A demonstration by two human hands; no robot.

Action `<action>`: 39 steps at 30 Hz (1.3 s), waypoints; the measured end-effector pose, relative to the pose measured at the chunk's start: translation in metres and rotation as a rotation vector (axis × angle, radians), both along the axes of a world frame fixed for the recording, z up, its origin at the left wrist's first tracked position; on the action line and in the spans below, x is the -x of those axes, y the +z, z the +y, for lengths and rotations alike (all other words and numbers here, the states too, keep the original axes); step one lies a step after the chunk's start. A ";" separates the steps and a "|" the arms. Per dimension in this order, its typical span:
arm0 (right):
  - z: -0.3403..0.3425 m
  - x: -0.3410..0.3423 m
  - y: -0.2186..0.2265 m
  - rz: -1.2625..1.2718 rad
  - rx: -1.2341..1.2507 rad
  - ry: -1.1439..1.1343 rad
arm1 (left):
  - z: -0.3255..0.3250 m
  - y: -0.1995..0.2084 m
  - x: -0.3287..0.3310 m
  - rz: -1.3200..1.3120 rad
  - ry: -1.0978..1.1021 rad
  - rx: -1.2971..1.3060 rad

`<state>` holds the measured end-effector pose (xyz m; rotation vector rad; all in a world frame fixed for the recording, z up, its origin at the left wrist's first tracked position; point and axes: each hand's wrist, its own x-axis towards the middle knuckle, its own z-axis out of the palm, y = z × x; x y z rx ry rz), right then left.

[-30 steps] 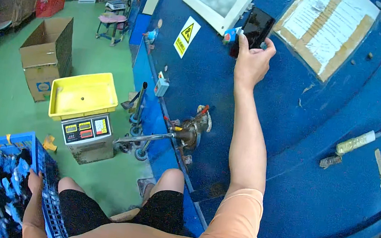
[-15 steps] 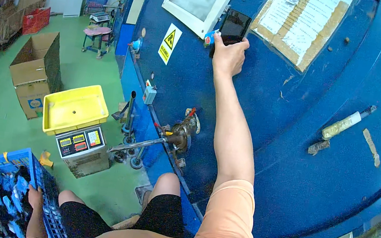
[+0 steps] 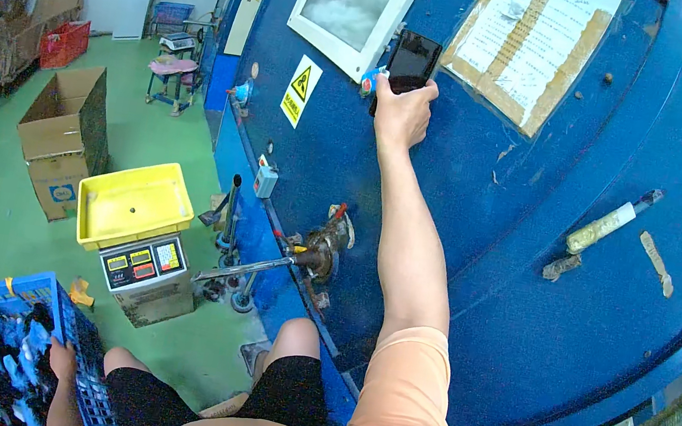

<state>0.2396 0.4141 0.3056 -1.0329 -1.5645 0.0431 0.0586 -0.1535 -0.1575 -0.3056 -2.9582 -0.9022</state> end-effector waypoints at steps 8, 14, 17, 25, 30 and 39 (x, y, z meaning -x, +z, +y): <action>-0.003 -0.002 0.004 -0.025 0.081 0.029 | 0.010 0.006 0.004 -0.058 -0.041 -0.072; -0.003 -0.003 0.004 -0.039 0.061 0.014 | 0.020 0.015 0.003 -0.107 -0.068 -0.127; -0.005 -0.002 0.004 -0.043 0.059 0.008 | 0.018 0.013 0.004 -0.131 -0.081 -0.158; 0.003 0.000 0.003 -0.029 0.050 -0.002 | 0.029 0.018 0.010 -0.189 -0.120 -0.241; 0.004 -0.001 0.005 -0.018 0.053 -0.002 | 0.039 0.022 0.018 -0.221 -0.149 -0.294; -0.038 0.005 -0.044 -0.055 -0.297 0.182 | -0.100 -0.097 0.033 -0.386 0.237 -0.330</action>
